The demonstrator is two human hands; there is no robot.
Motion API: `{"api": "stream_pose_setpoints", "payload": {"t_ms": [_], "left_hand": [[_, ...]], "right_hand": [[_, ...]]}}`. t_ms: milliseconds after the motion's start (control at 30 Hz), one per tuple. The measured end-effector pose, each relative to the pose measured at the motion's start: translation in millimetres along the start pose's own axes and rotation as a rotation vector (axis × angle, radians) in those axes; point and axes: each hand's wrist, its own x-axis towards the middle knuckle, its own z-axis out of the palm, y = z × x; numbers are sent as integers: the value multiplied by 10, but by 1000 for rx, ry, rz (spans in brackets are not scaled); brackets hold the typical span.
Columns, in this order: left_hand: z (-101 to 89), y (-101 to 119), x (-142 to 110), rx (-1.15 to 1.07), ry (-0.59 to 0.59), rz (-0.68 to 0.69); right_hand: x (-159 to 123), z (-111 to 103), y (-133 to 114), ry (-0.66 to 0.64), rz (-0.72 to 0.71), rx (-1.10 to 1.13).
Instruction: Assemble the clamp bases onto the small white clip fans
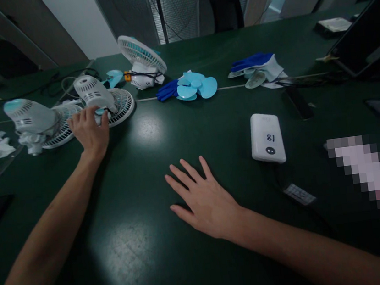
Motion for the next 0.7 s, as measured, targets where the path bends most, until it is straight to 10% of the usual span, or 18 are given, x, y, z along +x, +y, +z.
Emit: {"api": "stream_pose_setpoints", "payload": {"t_ms": [700], "left_hand": [[-52, 90, -15, -39, -11, 92]], "right_hand": [[-1, 19, 15, 10, -4, 3]]}}
